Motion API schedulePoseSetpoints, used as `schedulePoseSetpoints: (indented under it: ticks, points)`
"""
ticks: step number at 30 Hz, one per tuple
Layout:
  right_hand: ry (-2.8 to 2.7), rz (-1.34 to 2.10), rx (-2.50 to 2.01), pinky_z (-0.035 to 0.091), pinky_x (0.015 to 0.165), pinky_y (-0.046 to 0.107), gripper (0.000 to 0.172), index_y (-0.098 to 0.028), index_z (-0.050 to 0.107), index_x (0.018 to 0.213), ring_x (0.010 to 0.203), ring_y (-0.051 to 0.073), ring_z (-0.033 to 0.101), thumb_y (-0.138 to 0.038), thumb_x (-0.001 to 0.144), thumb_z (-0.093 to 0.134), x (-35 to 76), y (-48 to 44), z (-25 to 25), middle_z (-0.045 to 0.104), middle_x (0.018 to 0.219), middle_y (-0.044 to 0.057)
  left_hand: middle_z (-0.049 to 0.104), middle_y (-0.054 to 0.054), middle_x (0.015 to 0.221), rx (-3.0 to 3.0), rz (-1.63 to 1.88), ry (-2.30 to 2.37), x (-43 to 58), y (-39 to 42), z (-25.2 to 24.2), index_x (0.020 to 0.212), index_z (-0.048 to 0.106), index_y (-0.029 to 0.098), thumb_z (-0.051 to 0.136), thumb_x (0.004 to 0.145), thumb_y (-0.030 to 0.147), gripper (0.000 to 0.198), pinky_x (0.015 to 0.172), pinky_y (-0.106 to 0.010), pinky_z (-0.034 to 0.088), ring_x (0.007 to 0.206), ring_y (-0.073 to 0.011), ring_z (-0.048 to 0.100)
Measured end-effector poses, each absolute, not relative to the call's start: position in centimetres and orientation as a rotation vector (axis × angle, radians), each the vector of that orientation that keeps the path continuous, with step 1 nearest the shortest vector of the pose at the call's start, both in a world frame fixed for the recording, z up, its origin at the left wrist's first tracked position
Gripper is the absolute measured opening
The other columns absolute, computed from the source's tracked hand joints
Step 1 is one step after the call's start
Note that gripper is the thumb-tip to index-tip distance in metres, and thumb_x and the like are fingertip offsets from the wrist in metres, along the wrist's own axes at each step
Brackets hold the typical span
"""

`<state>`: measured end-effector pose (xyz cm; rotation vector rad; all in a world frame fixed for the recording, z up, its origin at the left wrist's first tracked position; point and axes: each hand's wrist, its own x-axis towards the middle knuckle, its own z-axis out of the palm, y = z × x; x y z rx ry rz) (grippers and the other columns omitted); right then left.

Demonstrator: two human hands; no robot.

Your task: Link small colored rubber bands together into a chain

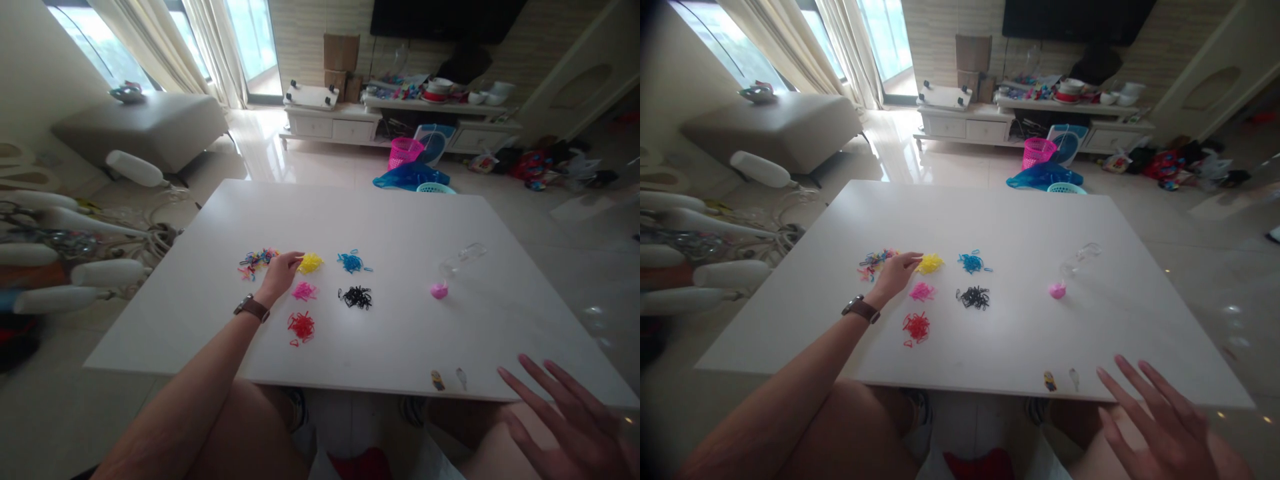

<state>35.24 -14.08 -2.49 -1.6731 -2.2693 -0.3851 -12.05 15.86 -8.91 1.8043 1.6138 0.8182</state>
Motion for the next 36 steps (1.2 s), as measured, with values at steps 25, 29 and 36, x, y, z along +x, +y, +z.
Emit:
schedulePoseSetpoints:
  ticks: [25,29,36]
  points:
    - [-2.675,0.079,-0.935,0.042,0.109,0.046,0.058,-0.023,0.054,0.145,0.146,0.029,0.039,-0.010,0.089,0.058,21.3,3.7,0.4,0.050,0.154,0.009,0.073,-0.004,0.098,2.067,0.813,0.928,-3.8,8.3,0.5,0.117,0.070,0.023,0.067,0.091,0.015,0.028,0.077,-0.025,0.058,0.084,-0.0136,0.071]
    - [-2.715,0.138,-0.913,0.043,0.106,0.045,0.060,-0.021,0.048,0.150,0.146,0.029,0.039,-0.012,0.091,0.055,21.6,3.3,-0.3,0.053,0.151,0.010,0.074,-0.004,0.094,2.083,0.698,0.892,-3.2,7.7,0.4,0.116,0.070,0.023,0.066,0.092,0.017,0.025,0.078,-0.024,0.057,0.084,-0.0143,0.071]
    - [-2.677,0.308,-0.886,0.046,0.103,0.044,0.065,-0.020,0.041,0.155,0.139,0.028,0.047,-0.012,0.091,0.054,21.8,2.9,-0.3,0.062,0.142,0.012,0.075,-0.006,0.097,2.063,0.653,0.883,-2.9,7.4,-0.8,0.115,0.072,0.023,0.065,0.094,0.022,0.022,0.080,-0.027,0.057,0.086,-0.0161,0.071]
